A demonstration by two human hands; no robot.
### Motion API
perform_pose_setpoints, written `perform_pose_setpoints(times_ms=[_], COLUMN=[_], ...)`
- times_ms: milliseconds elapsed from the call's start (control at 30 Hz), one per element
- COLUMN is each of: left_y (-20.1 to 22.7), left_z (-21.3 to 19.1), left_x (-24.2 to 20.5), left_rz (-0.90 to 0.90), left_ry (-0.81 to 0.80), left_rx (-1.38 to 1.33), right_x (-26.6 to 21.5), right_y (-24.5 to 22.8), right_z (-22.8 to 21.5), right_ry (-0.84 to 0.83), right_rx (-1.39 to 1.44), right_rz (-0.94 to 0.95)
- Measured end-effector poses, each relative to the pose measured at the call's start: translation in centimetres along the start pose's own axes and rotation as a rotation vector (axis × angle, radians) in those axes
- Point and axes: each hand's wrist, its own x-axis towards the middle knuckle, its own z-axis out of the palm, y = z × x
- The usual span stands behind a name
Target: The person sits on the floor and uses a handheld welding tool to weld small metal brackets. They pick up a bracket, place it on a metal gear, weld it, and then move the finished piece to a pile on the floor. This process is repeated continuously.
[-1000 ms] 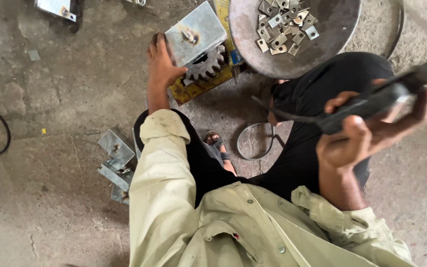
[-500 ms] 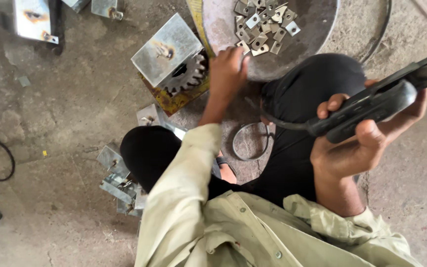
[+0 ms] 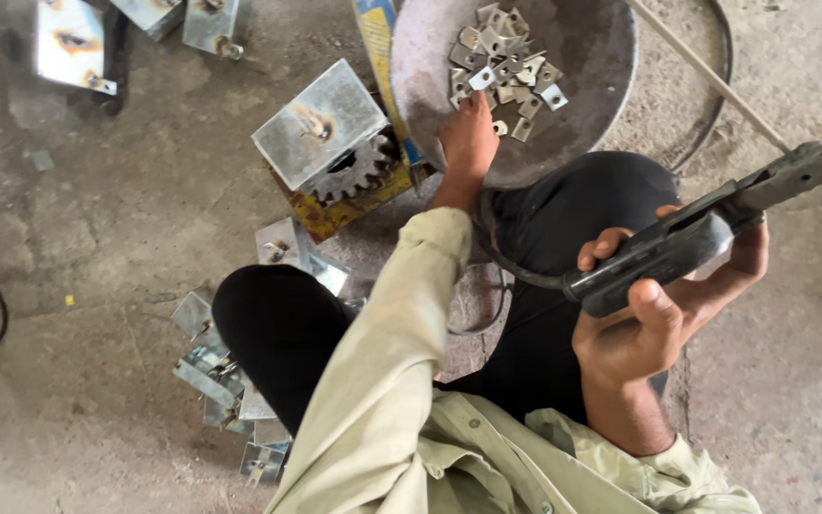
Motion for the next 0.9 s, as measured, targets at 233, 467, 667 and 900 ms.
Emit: perform_pose_setpoints(times_ms=[233, 467, 667, 900], left_y=[-6.9, -16.7, -20.4, -22.0], left_z=[-14.4, -20.0, -14.1, -11.2], left_x=[-9.7, -16.8, -13.5, -9.3], left_rz=[0.133, -0.238, -0.450, -0.514], left_ry=[0.269, 0.467, 0.624, 0.690], left_rx=[-0.313, -0.840, -1.102, -1.513], right_x=[-0.2, -2.1, -4.3, -4.5], right_y=[1.0, 3.1, 5.7, 7.5], right_z=[-1.4, -0.4, -0.3, -0.6], right_ry=[-0.106, -0.237, -0.354, -0.420], right_rx=[-0.010, -0.187, -0.281, -0.344], right_rz=[-0.033, -0.205, -0.191, -0.178])
